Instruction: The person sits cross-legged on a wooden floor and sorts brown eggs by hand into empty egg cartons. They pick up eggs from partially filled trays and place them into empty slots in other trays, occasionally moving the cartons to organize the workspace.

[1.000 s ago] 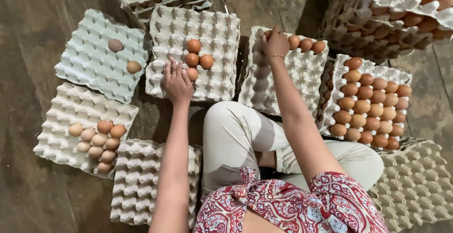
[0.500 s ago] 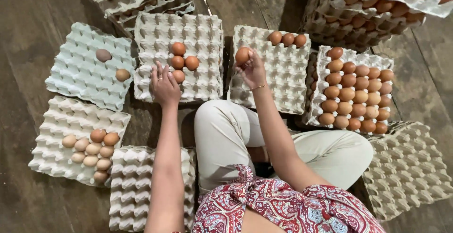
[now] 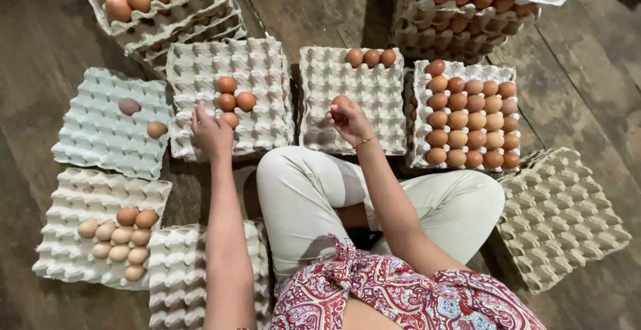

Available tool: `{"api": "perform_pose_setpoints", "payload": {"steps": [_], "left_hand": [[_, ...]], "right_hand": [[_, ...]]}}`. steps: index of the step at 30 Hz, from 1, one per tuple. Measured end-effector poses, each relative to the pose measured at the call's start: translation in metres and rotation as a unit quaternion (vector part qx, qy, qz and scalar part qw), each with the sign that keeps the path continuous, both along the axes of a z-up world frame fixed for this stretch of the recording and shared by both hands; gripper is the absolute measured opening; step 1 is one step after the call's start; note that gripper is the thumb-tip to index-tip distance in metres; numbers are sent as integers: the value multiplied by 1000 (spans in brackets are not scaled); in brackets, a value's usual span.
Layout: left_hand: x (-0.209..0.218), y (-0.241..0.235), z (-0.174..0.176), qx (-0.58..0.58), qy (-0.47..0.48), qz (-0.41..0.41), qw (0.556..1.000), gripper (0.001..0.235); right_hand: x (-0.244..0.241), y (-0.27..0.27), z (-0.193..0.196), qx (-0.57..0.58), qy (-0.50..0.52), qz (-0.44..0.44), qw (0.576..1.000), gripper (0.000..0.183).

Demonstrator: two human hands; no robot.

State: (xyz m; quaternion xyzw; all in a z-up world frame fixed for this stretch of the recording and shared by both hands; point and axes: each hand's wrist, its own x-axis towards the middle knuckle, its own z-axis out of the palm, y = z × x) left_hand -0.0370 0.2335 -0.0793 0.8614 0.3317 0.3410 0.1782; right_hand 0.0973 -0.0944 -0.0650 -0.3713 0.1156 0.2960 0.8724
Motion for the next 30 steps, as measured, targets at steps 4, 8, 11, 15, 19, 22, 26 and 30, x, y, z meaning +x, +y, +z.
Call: {"api": "perform_pose_setpoints", "payload": {"steps": [4,8,11,15,19,22,26,30], "left_hand": [[40,-64,24,-61,-9,51,997,50],[52,-162,77,-219,-107,-233,941,43],[63,-210,84,-395,-82,-373,836,35],[72,-234,80,-476,-79,-437,759,45],[72,-233,90,-455,-53,-479,749,52],[70,-233,92,-445,-27,-495,746,63],[66,-239,98,-445,-37,-461,767,67],[61,-245,101,-454,-79,-417,783,68]], "right_hand": [[-1,-5,21,-8,-28,-15,999,18],[-20,-6,78,-28,-42,40,998,50],[-15,-5,60,-19,4,53,998,64],[-10,-13,36,-73,0,53,996,69],[-12,-20,50,-132,12,28,991,65],[-13,-23,58,-177,13,-36,983,53],[-7,-24,36,-219,24,-98,970,47],[-8,-21,30,-300,-13,-127,945,46]]}}
